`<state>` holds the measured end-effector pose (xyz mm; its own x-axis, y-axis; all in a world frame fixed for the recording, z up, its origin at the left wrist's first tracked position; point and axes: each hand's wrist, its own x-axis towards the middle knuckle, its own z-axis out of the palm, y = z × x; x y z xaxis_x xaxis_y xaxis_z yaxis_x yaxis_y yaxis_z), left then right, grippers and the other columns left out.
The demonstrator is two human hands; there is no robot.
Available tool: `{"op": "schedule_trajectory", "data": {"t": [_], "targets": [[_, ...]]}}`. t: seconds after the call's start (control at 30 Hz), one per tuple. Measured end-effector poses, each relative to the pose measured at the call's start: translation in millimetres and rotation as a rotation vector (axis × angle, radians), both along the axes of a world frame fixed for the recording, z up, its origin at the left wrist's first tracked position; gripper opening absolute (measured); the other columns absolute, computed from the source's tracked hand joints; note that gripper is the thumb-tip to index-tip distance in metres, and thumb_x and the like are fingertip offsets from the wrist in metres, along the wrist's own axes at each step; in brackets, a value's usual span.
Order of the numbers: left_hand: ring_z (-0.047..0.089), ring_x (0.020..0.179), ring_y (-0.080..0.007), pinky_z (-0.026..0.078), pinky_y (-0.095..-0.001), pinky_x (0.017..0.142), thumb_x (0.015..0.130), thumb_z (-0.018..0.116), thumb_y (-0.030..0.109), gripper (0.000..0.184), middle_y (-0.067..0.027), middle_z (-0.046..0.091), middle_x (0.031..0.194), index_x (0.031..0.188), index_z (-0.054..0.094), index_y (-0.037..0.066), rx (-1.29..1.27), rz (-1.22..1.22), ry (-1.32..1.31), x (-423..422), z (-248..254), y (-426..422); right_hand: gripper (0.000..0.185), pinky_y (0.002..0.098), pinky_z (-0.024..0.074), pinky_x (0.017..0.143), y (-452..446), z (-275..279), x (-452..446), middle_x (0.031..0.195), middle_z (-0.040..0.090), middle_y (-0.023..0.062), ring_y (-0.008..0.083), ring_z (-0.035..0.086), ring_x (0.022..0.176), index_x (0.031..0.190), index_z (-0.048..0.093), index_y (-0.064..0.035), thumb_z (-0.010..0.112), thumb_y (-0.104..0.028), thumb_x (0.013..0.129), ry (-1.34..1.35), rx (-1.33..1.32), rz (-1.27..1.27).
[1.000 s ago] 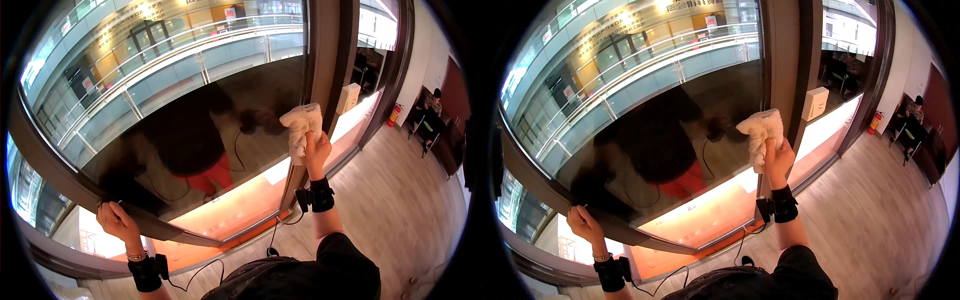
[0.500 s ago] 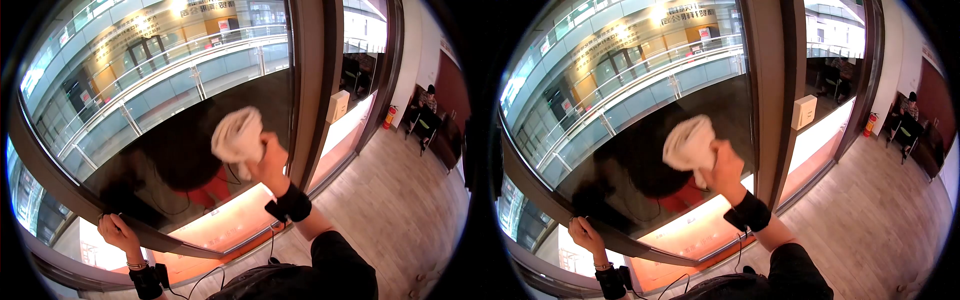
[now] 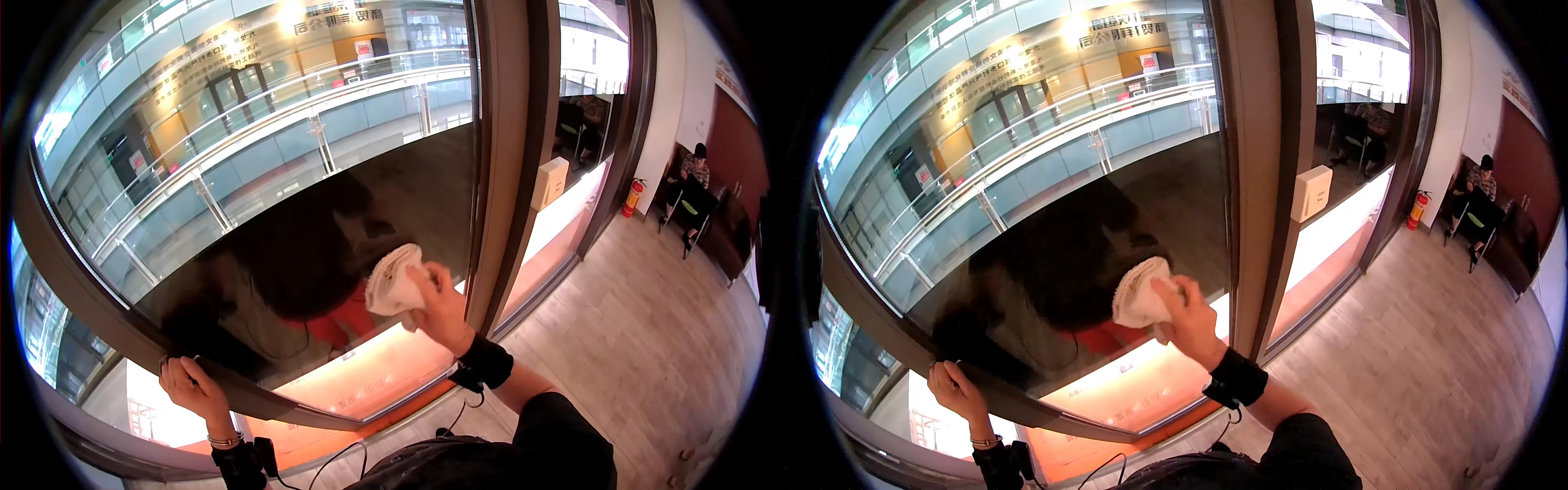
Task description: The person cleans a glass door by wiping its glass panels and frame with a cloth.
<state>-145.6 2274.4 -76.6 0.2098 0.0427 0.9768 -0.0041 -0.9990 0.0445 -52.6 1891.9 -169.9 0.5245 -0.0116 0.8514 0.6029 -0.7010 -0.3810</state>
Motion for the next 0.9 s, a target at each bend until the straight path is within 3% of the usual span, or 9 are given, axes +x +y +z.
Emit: {"op": "schedule_trajectory", "data": {"t": [0.07, 0.17, 0.3, 0.4, 0.5, 0.57, 0.7, 0.8, 0.9], "targets": [[0.044, 0.066, -0.0321, 0.04, -0.042, 0.073, 0.098, 0.045, 0.011, 0.03, -0.0148, 0.041, 0.064, 0.07, 0.045, 0.001, -0.009, 0.002, 0.005, 0, -1, 2, 0.078, 0.0362, 0.0546, 0.067, -14, 24, 12, 0.116, 0.054, 0.0136, 0.0317, 0.065, 0.083, 0.132, 0.057, -0.0217, 0.072, -0.001, 0.058, -0.065, 0.044, -0.121], [0.044, 0.067, -0.0327, 0.041, -0.0427, 0.074, 0.098, 0.045, 0.01, 0.031, -0.0155, 0.041, 0.064, 0.069, 0.044, 0.001, -0.022, 0.002, 0.02, 0, -1, 2, 0.07, 0.0403, 0.0536, 0.069, -45, 73, 40, 0.115, 0.055, 0.0154, 0.0375, 0.063, 0.09, 0.136, 0.052, -0.0138, 0.068, -0.009, 0.067, -0.233, 0.119, -0.291], [0.044, 0.068, -0.0332, 0.041, -0.0431, 0.074, 0.098, 0.045, 0.01, 0.031, -0.0155, 0.042, 0.065, 0.069, 0.044, 0.001, -0.029, -0.009, 0.007, -1, 1, -2, 0.068, 0.0453, 0.0524, 0.075, -65, 108, 45, 0.112, 0.056, 0.019, 0.0421, 0.061, 0.093, 0.138, 0.047, -0.0109, 0.068, -0.013, 0.073, -0.211, 0.203, -0.221], [0.046, 0.067, -0.0307, 0.038, -0.04, 0.067, 0.099, 0.047, 0.014, 0.029, -0.0131, 0.046, 0.069, 0.073, 0.048, 0.001, 0.03, 0.001, 0.022, -1, -3, 7, 0.074, 0.0451, 0.0526, 0.074, -62, 58, 43, 0.11, 0.056, 0.0189, 0.0415, 0.061, 0.092, 0.141, 0.043, -0.0119, 0.069, -0.016, 0.072, -0.079, 0.127, -0.225], [0.046, 0.067, -0.0307, 0.038, -0.0404, 0.066, 0.099, 0.048, 0.013, 0.029, -0.013, 0.045, 0.068, 0.073, 0.048, 0.001, 0.017, -0.011, 0.024, -2, -2, 5, 0.083, 0.0452, 0.0528, 0.069, -41, -14, 22, 0.102, 0.055, 0.0175, 0.04, 0.061, 0.087, 0.144, 0.041, -0.0145, 0.069, -0.013, 0.066, 0.053, 0.124, -0.126], [0.047, 0.07, -0.0338, 0.04, -0.0431, 0.073, 0.099, 0.046, 0.012, 0.03, -0.0154, 0.045, 0.068, 0.071, 0.046, 0.0, -0.007, 0.015, 0.017, -1, -3, 4, 0.083, 0.0443, 0.0524, 0.069, -37, -26, 17, 0.099, 0.055, 0.0176, 0.0398, 0.061, 0.084, 0.143, 0.044, -0.0159, 0.07, -0.012, 0.065, 0.049, 0.125, -0.141], [0.048, 0.074, -0.0361, 0.042, -0.0453, 0.077, 0.099, 0.045, 0.011, 0.03, -0.0174, 0.046, 0.069, 0.072, 0.047, -0.001, -0.072, 0.005, 0.079, -3, -6, 8, 0.072, 0.0442, 0.0512, 0.073, -64, 46, 39, 0.096, 0.057, 0.0187, 0.0415, 0.06, 0.086, 0.138, 0.05, -0.0129, 0.072, -0.013, 0.069, -0.102, 0.191, -0.104], [0.045, 0.067, -0.0302, 0.037, -0.0408, 0.064, 0.1, 0.047, 0.013, 0.029, -0.014, 0.044, 0.069, 0.074, 0.047, 0.0, 0.064, 0.021, -0.007, 1, -7, 13, 0.065, 0.0424, 0.0507, 0.084, -94, 99, 64, 0.109, 0.061, 0.022, 0.0406, 0.062, 0.098, 0.134, 0.051, -0.0054, 0.071, -0.016, 0.073, -0.081, 0.33, 0.031], [0.046, 0.067, -0.0288, 0.037, -0.04, 0.064, 0.1, 0.047, 0.013, 0.028, -0.0139, 0.044, 0.069, 0.075, 0.048, 0.0, 0.056, 0.003, -0.02, 1, -6, 11, 0.064, 0.0424, 0.0502, 0.087, -98, 96, 65, 0.113, 0.062, 0.0224, 0.0406, 0.062, 0.102, 0.133, 0.05, -0.003, 0.071, -0.019, 0.074, -0.062, 0.329, 0.007]]}}
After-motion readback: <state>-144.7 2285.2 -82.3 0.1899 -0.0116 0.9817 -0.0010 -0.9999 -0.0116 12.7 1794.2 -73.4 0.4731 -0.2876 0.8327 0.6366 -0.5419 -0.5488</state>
